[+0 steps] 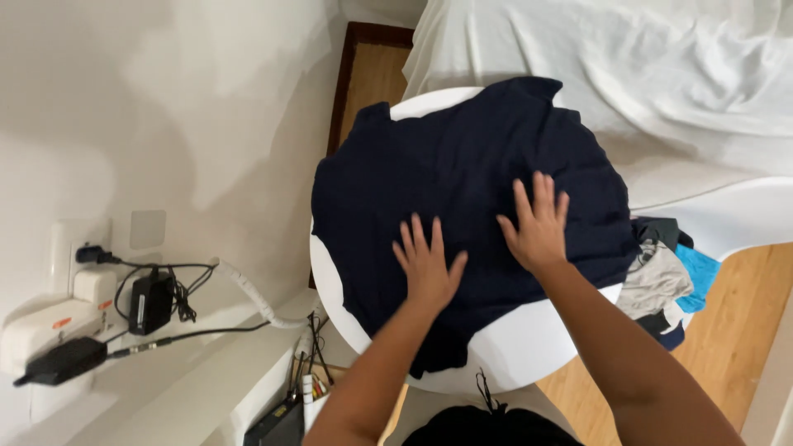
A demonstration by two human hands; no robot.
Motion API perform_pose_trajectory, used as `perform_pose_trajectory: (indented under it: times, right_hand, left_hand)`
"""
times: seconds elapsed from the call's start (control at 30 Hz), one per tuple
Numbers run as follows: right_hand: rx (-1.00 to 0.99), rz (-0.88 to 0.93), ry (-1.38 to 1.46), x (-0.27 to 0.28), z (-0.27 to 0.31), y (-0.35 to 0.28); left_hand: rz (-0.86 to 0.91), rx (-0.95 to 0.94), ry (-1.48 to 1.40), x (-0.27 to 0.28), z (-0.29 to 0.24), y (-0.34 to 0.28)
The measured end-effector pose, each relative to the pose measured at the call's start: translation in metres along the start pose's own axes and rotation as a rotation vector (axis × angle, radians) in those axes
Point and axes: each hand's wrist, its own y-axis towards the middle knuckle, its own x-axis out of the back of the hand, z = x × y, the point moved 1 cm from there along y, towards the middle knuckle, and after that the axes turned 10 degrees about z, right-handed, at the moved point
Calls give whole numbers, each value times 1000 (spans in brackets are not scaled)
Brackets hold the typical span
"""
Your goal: The person folds a beige t-shirt on a white round table, then places it on a stack of clothes on a bed. Next, the person folds a black t-shirt on the same table and places it on the stack.
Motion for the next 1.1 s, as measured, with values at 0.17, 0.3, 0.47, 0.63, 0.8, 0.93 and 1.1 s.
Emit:
perform_pose_trajectory:
  times: [0.17,0.3,0.47,0.63,0.8,0.93,1.1]
  right_hand:
    - [-206,67,-66,-17,-67,-83]
    - [-257,44,-19,-29,-97,-126]
    - [-204,-37,11,-21,-81,-154]
    - [175,90,-48,-16,-48,-191]
    - [190,185,-106,-25,-40,-206]
    - [157,239,-187,-7,-9,-206]
    - [324,314,-101,-21,51,-217]
  left_hand:
    - [218,148,92,-41,23,-60]
    - [256,50,173,-31,26,-64]
    - [269,6,201,-26,11,-61]
    - [86,-17,66,-17,-29,-127]
    - [16,30,61,-79,-5,-201]
    - [-201,50,109,-94,4,-218]
    - [-242,40,0,-84,0,-204]
